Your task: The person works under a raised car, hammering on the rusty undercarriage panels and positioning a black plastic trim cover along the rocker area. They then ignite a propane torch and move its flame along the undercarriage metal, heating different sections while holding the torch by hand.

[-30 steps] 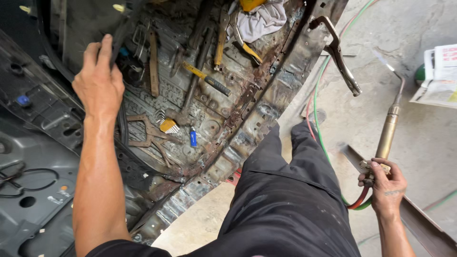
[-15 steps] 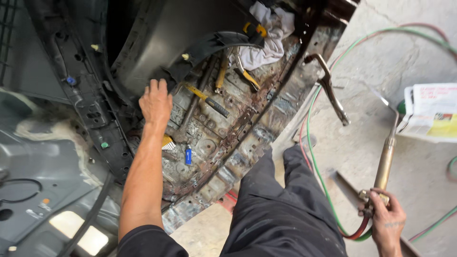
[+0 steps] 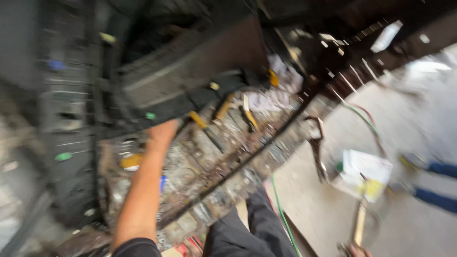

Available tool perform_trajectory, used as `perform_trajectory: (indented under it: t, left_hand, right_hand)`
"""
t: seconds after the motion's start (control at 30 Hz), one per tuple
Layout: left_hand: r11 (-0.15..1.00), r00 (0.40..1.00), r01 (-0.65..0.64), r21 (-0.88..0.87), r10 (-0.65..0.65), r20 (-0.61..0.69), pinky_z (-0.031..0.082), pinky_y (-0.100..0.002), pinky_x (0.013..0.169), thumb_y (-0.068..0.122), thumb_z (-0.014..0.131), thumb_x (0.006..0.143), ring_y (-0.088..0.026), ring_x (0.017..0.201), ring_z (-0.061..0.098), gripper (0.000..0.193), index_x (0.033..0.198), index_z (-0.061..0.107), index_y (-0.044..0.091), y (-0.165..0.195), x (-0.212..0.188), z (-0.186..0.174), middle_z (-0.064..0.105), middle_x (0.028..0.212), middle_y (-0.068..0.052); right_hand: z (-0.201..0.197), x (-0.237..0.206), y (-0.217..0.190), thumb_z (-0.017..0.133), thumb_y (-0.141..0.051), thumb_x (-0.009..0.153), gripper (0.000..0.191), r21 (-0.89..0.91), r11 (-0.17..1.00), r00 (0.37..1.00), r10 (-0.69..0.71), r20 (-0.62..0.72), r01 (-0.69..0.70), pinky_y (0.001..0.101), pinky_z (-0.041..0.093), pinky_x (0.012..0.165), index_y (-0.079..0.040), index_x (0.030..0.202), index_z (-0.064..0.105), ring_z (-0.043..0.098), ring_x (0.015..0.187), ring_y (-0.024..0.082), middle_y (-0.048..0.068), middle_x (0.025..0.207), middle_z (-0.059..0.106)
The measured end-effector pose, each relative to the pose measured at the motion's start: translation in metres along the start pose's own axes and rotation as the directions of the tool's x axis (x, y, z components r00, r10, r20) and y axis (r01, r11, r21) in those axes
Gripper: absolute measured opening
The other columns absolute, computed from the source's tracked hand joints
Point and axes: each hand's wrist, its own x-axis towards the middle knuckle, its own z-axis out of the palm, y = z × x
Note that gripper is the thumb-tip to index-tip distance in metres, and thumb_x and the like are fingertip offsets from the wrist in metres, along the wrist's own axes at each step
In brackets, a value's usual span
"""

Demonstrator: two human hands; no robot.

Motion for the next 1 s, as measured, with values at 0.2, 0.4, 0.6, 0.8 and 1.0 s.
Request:
perform_trajectory:
  t: [0.2, 0.4, 0.6, 0.8, 1.0]
  left_hand:
    - [0.995, 0.987, 0.065, -0.079, -0.053, 0.152, 0.039, -0.056, 0.108, 0.017, 0.058, 0.099, -0.047, 0.127, 0.052, 0.04, 0.134, 0.061, -0.002, -0.039, 0.031, 0.073, 0.059, 0.137, -0.028]
    - [0.991, 0.985, 0.063, -0.116, -0.043, 0.167, 0.044, -0.055, 0.1, 0.014, 0.06, 0.102, -0.046, 0.117, 0.058, 0.03, 0.127, 0.065, -0.003, -0.042, 0.038, 0.089, 0.064, 0.128, -0.027]
    - [0.995, 0.987, 0.085, -0.057, -0.076, 0.145, 0.049, -0.055, 0.092, 0.012, 0.062, 0.104, -0.046, 0.108, 0.064, 0.022, 0.119, 0.068, -0.003, -0.026, -0.035, 0.052, 0.068, 0.12, -0.026]
    - [0.996, 0.989, 0.093, -0.001, -0.092, 0.113, 0.05, -0.057, 0.093, 0.008, 0.063, 0.109, -0.046, 0.099, 0.063, 0.01, 0.11, 0.068, -0.001, 0.0, -0.068, 0.003, 0.069, 0.106, -0.024]
    - [0.936, 0.933, -0.353, 0.007, 0.351, 0.082, 0.048, -0.057, 0.113, -0.002, 0.063, 0.089, -0.034, 0.118, 0.066, 0.01, 0.095, 0.063, 0.006, 0.035, -0.078, -0.059, 0.071, 0.117, -0.014]
  right_hand:
    - [-0.02, -0.025, -0.002, 0.066, -0.012, 0.097, 0.027, 0.006, 0.997, 0.993, 0.078, -0.087, -0.078, 0.0349, 0.047, 0.042, 0.005, 0.117, 0.063, 0.062, 0.054, 0.026, 0.019, 0.091, 0.068]
    - [-0.007, -0.049, -0.031, 0.065, -0.011, 0.097, 0.025, 0.007, 0.997, 0.995, 0.074, -0.066, -0.074, 0.0334, 0.047, 0.043, 0.003, 0.117, 0.064, 0.059, 0.054, 0.022, 0.017, 0.092, 0.069]
    - [-0.003, -0.055, -0.028, 0.062, -0.013, 0.098, 0.024, 0.066, 0.996, 0.996, 0.059, 0.063, -0.063, 0.0335, 0.05, 0.045, 0.001, 0.117, 0.062, 0.063, 0.057, 0.021, 0.017, 0.092, 0.071]
    - [-0.003, -0.052, -0.023, 0.064, -0.013, 0.097, 0.024, 0.125, 0.992, 0.992, 0.006, 0.13, -0.022, 0.0328, 0.049, 0.044, 0.001, 0.117, 0.063, 0.063, 0.057, 0.02, 0.016, 0.091, 0.07]
    - [-0.003, -0.052, -0.027, 0.063, -0.013, 0.098, 0.024, 0.141, 0.99, 0.989, -0.027, 0.144, 0.006, 0.0322, 0.05, 0.046, 0.002, 0.117, 0.063, 0.062, 0.058, 0.018, 0.015, 0.091, 0.072]
